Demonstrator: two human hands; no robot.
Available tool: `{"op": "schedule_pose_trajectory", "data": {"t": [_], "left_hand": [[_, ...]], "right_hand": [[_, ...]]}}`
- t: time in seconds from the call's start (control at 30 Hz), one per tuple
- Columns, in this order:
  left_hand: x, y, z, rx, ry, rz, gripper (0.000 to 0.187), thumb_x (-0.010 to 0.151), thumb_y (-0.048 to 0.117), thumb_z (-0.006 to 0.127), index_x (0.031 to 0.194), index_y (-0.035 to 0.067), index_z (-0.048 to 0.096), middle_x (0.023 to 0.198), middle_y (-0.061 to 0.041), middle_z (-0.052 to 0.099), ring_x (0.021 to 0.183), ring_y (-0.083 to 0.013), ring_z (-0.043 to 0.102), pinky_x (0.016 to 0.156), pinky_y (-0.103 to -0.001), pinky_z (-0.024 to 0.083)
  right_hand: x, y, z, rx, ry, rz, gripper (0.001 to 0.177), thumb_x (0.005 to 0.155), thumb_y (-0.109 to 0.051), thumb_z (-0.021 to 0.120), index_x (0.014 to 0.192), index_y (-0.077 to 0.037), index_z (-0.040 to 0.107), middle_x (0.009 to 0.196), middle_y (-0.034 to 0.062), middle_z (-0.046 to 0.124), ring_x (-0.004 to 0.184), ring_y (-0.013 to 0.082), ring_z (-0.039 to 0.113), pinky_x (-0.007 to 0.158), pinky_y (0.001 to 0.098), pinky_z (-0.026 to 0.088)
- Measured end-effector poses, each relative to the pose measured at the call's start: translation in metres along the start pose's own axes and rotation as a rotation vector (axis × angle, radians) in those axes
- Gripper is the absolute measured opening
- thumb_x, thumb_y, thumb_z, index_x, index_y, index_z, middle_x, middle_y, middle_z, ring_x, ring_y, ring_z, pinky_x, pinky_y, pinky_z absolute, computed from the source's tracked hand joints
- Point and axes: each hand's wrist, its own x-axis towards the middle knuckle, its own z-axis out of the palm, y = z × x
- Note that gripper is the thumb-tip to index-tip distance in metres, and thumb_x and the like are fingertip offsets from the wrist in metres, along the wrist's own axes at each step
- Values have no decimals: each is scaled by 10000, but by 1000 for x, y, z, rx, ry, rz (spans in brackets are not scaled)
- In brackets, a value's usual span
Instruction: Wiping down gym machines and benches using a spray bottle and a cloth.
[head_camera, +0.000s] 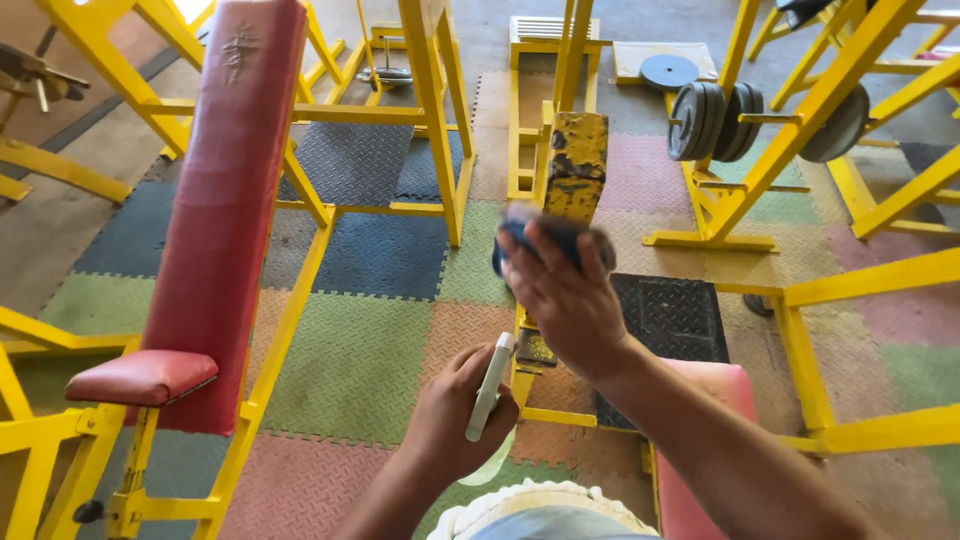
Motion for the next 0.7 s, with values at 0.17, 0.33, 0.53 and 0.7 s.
{"op": "schedule_pose_trajectory", "data": {"t": [0.17,0.33,0.53,0.7], "left_hand": [[-7,-15,-12,-5,-15,-13,430,791,100,659,1217,40,648,1160,-181,718,1044,-387,711,859,-446,588],[-10,-28,-15,-5,-56,26,475,767,102,681,1238,54,648,1169,-189,706,1014,-376,715,840,-446,585],[-2,-34,-11,-64,-149,21,562,745,117,704,1301,78,635,1140,-166,710,956,-339,729,785,-419,587],[3,-37,-7,-88,-221,63,545,744,93,681,1288,78,639,1092,-139,704,901,-310,733,770,-400,593]], "right_hand": [[-54,-17,28,47,-163,-98,394,916,-135,575,1269,-194,739,1631,7,451,1572,205,257,1274,507,38],[-58,-29,17,414,-281,65,255,894,-54,598,1073,-164,742,1509,39,573,1524,233,365,1281,497,135],[-56,-44,8,641,-257,200,359,804,22,643,1118,-139,710,1420,106,661,1439,309,505,1213,483,319],[-66,-52,8,1030,-207,632,457,967,-25,647,1404,-110,542,1285,164,692,1184,354,687,991,407,540]]}}
